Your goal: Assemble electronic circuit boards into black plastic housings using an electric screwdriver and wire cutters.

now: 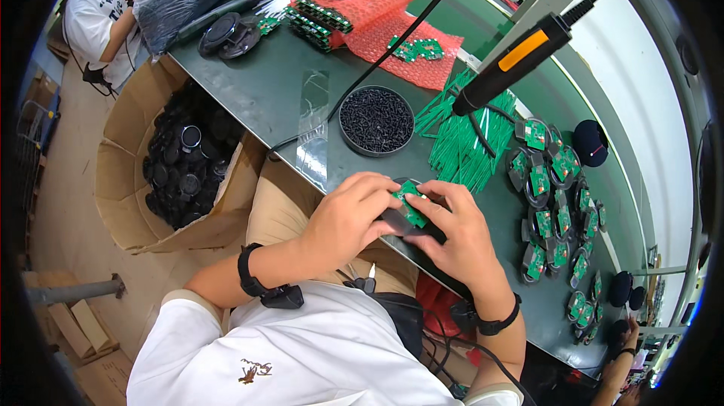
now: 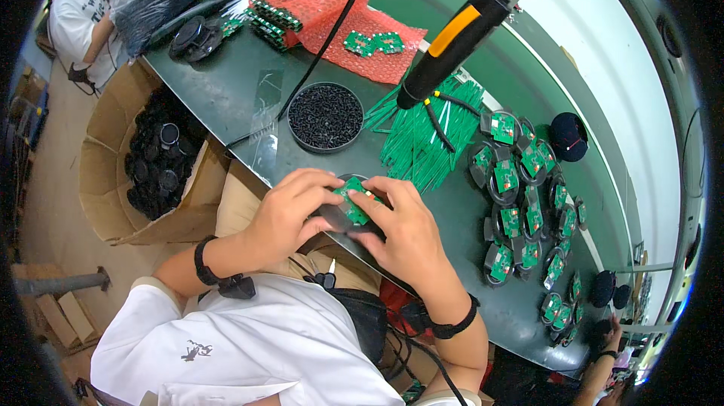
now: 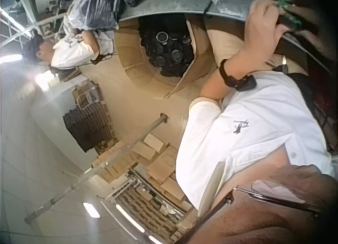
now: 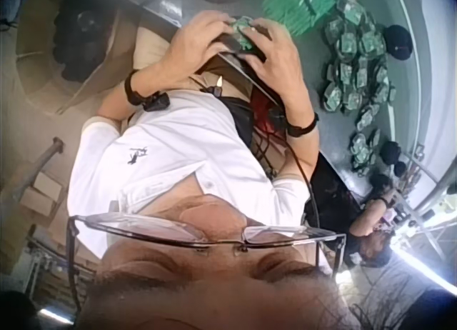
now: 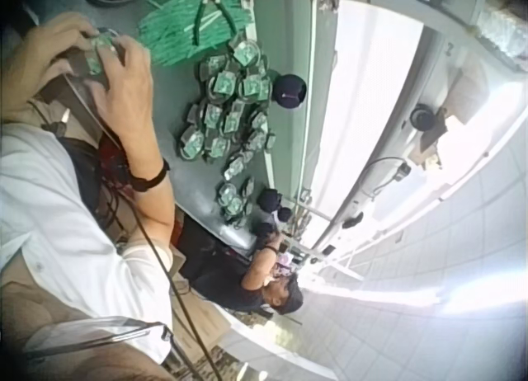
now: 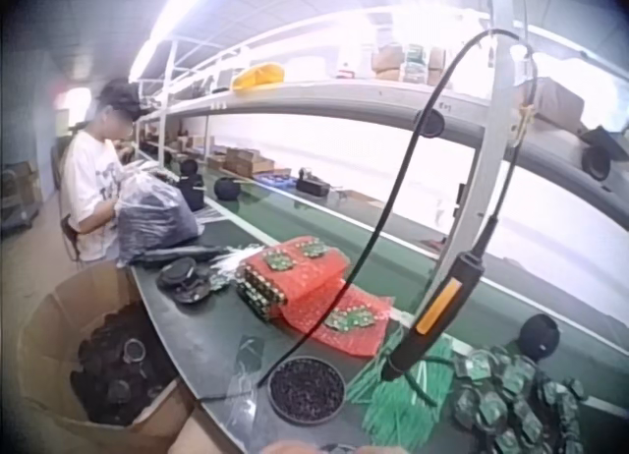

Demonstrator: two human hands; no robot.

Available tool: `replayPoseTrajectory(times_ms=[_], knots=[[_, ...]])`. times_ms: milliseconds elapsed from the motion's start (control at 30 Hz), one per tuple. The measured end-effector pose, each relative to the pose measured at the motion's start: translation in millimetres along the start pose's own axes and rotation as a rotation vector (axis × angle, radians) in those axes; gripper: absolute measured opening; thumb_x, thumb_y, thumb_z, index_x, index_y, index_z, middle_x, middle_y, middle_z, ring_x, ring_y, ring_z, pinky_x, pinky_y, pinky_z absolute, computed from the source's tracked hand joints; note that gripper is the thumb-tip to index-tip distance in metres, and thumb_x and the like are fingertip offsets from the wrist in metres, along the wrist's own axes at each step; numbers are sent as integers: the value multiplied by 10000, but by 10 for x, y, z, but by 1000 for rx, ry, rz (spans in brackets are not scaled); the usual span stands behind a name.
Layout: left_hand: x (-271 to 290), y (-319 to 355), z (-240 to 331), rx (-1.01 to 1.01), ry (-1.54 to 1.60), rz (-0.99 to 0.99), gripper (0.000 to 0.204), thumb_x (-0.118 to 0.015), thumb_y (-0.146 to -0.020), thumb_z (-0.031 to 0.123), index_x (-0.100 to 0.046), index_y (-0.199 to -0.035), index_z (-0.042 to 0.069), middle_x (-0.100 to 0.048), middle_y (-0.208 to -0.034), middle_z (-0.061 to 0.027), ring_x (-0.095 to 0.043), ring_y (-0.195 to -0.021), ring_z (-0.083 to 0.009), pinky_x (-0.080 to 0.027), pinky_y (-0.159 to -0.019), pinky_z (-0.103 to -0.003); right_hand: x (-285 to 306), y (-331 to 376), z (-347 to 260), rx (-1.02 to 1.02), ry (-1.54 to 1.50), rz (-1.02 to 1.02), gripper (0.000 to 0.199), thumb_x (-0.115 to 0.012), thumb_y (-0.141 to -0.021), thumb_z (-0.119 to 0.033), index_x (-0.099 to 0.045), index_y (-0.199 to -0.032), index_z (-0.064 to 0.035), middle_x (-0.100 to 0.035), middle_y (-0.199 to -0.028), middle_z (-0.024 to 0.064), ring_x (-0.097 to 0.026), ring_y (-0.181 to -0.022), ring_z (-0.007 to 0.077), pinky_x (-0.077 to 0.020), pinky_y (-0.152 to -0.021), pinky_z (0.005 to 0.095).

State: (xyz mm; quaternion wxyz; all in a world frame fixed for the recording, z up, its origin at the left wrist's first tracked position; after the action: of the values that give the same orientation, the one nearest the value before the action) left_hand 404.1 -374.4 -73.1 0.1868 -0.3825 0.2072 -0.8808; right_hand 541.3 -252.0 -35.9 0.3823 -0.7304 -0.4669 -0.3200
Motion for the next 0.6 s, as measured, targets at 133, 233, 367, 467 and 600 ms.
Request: replayPoseTrajectory(times_ms=[133, 233, 367, 467, 600], knots=[[69, -151, 89, 114, 183, 96, 358, -821, -830, 115, -670, -1148, 46, -642, -1130, -157, -657, -1076, -368, -549, -898, -435, -30, 28, 79, 41, -131, 163, 471, -848, -746, -14, -740, -1202, -55, -726, -1191, 128, -691, -1056, 333, -565, -926, 407], [42, -153, 63, 154, 194, 98, 330, -815, -850, 111, -673, -1142, 49, -649, -1069, -146, -684, -998, -352, -566, -832, -414, -63, 18, 140, -13, -243, 154, 439, -834, -757, 8, -751, -1183, -57, -760, -1161, 129, -714, -1049, 318, -563, -933, 397], [36, -148, 63, 158, 122, 80, 331, -816, -840, 53, -681, -1141, 29, -658, -1061, -145, -706, -905, -338, -577, -760, -387, -73, 16, 148, -76, -323, 233, 405, -830, -765, 14, -763, -1157, -56, -766, -1165, 117, -718, -1061, 299, -561, -936, 385], [14, -136, 82, 115, 117, 141, 344, -813, -834, 35, -682, -1152, 27, -664, -1086, -151, -709, -906, -333, -580, -750, -389, -74, 18, 152, -43, -261, 234, 377, -827, -772, 17, -770, -1138, -52, -774, -1164, 104, -724, -1053, 289, -560, -937, 378], [3, -142, 100, 62, 83, 186, 356, -813, -822, 22, -685, -1153, 26, -678, -1097, -157, -716, -904, -331, -588, -740, -394, -94, 22, 180, -67, -299, 236, 358, -823, -775, 20, -783, -1123, -55, -778, -1176, 98, -726, -1054, 289, -559, -941, 374]])
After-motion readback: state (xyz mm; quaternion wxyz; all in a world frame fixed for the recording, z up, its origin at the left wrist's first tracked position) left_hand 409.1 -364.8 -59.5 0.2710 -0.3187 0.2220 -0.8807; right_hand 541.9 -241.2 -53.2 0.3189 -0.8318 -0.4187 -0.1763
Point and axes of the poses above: each hand's wrist, its own y-axis away from the middle knuckle, its own x-axis out of the back of the hand, z = x × y, the point moved 5 cm from there along -y, towards the middle knuckle
